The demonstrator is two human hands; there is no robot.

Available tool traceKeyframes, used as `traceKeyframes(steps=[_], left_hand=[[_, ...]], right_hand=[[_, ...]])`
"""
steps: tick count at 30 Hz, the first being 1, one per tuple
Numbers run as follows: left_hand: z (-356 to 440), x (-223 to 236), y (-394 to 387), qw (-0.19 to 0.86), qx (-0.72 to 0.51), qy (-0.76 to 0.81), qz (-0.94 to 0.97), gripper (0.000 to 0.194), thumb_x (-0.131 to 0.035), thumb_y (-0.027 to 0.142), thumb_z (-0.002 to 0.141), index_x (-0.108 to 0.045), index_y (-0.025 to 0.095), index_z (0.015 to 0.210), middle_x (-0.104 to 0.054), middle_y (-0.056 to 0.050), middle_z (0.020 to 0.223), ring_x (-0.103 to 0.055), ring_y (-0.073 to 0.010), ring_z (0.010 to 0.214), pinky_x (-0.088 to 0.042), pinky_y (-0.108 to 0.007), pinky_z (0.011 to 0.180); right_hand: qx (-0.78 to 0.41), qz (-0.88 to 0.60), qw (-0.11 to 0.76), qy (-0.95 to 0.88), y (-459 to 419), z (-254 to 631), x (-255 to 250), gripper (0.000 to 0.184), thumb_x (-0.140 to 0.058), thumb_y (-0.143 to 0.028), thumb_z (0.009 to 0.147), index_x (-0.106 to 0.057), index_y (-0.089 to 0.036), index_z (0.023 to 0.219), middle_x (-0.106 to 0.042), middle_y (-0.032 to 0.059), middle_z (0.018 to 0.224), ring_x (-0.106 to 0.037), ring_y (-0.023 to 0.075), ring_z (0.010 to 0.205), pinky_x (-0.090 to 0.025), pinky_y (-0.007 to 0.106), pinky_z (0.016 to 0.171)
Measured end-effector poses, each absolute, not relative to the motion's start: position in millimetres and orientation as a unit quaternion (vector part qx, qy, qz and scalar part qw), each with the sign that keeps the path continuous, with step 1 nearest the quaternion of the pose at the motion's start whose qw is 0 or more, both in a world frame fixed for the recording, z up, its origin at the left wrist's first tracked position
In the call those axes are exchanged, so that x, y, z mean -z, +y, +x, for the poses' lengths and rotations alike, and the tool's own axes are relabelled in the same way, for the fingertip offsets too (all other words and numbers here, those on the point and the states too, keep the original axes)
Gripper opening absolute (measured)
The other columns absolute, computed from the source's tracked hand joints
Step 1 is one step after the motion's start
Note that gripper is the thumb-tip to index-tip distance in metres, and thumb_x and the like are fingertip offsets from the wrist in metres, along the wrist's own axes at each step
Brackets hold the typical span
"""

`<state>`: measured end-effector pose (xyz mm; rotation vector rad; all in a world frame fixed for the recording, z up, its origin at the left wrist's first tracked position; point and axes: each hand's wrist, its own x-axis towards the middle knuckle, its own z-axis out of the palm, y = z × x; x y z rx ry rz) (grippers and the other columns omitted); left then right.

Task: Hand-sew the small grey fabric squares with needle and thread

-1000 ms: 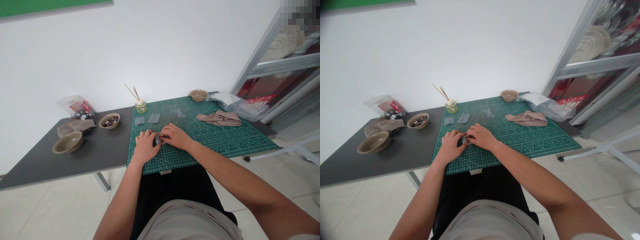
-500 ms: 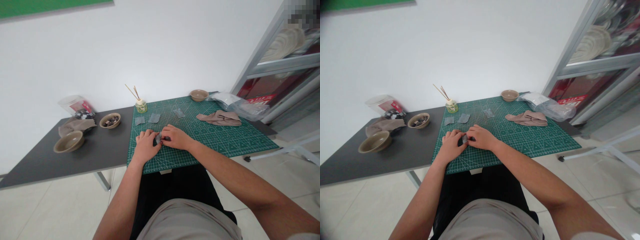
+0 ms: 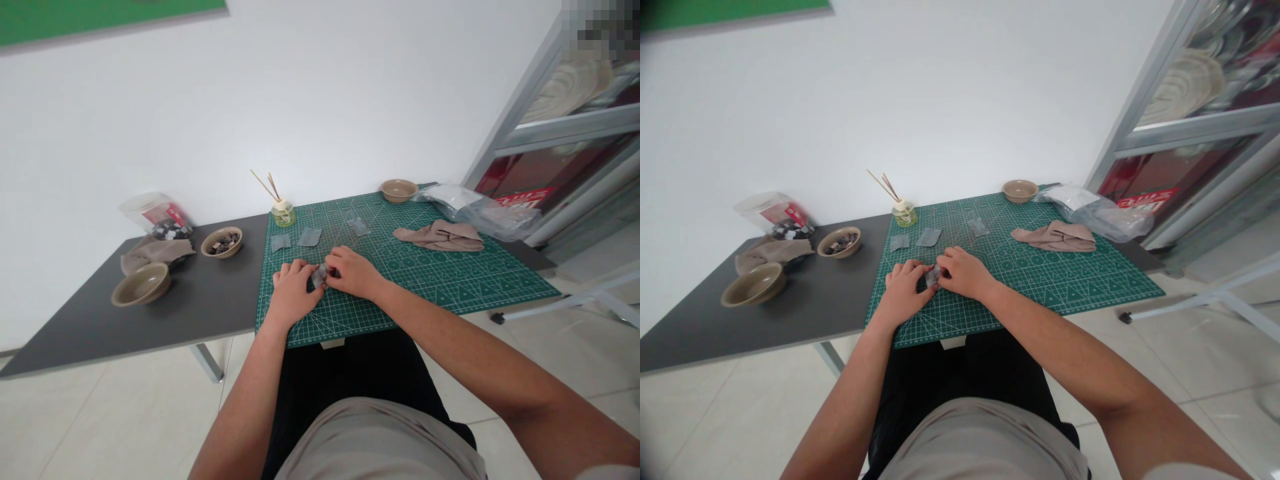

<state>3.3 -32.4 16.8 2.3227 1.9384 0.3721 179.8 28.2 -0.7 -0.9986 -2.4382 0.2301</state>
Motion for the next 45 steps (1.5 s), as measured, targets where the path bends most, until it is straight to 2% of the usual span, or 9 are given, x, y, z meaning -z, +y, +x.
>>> traceKeyframes(steps=[4,9,17,26,32,39,45], left_hand=[[3.8,-16.7,-32.2,0.05,-0.12,0.639,0.758,0.039,-0.056,0.041,0.086,-0.06,0.03,0.124,-0.057,-0.008,0.123,-0.046,-0.0296,0.112,-0.037,-0.046,0.092],[3.6,-16.9,-31.8,0.047,-0.118,0.639,0.758,0.038,-0.057,0.043,0.085,-0.061,0.029,0.12,-0.058,-0.007,0.122,-0.047,-0.029,0.111,-0.037,-0.045,0.091],[4.1,-16.9,-32.5,0.046,-0.122,0.638,0.759,0.038,-0.057,0.044,0.086,-0.061,0.029,0.121,-0.058,-0.007,0.122,-0.047,-0.0293,0.112,-0.038,-0.045,0.09],[2.8,-14.9,-31.9,0.041,-0.127,0.633,0.762,0.039,-0.056,0.044,0.086,-0.061,0.028,0.121,-0.058,-0.007,0.122,-0.047,-0.0291,0.111,-0.038,-0.045,0.09],[2.6,-14.9,-32.3,0.036,-0.127,0.631,0.764,0.038,-0.056,0.043,0.086,-0.061,0.028,0.12,-0.058,-0.007,0.122,-0.048,-0.0288,0.11,-0.038,-0.045,0.089],[3.7,-16.3,-32.4,0.036,-0.125,0.632,0.764,0.039,-0.057,0.045,0.086,-0.061,0.028,0.12,-0.058,-0.007,0.12,-0.048,-0.0293,0.109,-0.039,-0.046,0.089],[4.6,-17.2,-32.1,0.043,-0.122,0.641,0.757,0.039,-0.057,0.045,0.085,-0.061,0.027,0.12,-0.058,-0.007,0.121,-0.048,-0.0295,0.11,-0.039,-0.046,0.089]], right_hand=[[-0.092,-0.32,0.242,-0.911,28.0,180.4,-0.3,0.013,-0.064,-0.02,0.079,-0.051,-0.02,0.074,-0.052,0.0028,0.083,-0.046,0.0202,0.085,-0.04,0.032,0.076],[-0.124,-0.257,0.249,-0.925,30.6,181.3,-0.3,0.007,-0.062,-0.02,0.086,-0.058,-0.019,0.08,-0.059,0.0035,0.086,-0.047,0.0194,0.086,-0.041,0.033,0.082],[-0.106,-0.316,0.245,-0.91,33.1,180.7,5.6,0.006,-0.061,-0.023,0.089,-0.058,-0.02,0.085,-0.058,0.0039,0.093,-0.049,0.0202,0.092,-0.04,0.032,0.081],[-0.1,-0.351,0.246,-0.898,28.0,180.8,0.8,0.014,-0.062,-0.021,0.082,-0.05,-0.021,0.076,-0.052,0.0028,0.085,-0.047,0.0196,0.086,-0.039,0.031,0.072],[-0.13,-0.263,0.246,-0.924,30.7,181.4,1.0,0.008,-0.062,-0.02,0.087,-0.056,-0.02,0.081,-0.058,0.0031,0.087,-0.049,0.0189,0.087,-0.041,0.032,0.081],[-0.099,-0.337,0.246,-0.903,29.7,180.2,1.6,0.007,-0.061,-0.023,0.09,-0.058,-0.019,0.085,-0.058,0.0047,0.092,-0.049,0.0205,0.091,-0.04,0.032,0.078],[-0.098,-0.313,0.244,-0.912,34.4,179.7,3.1,0.008,-0.061,-0.023,0.09,-0.059,-0.019,0.083,-0.061,0.0035,0.089,-0.05,0.0197,0.088,-0.038,0.033,0.083]])
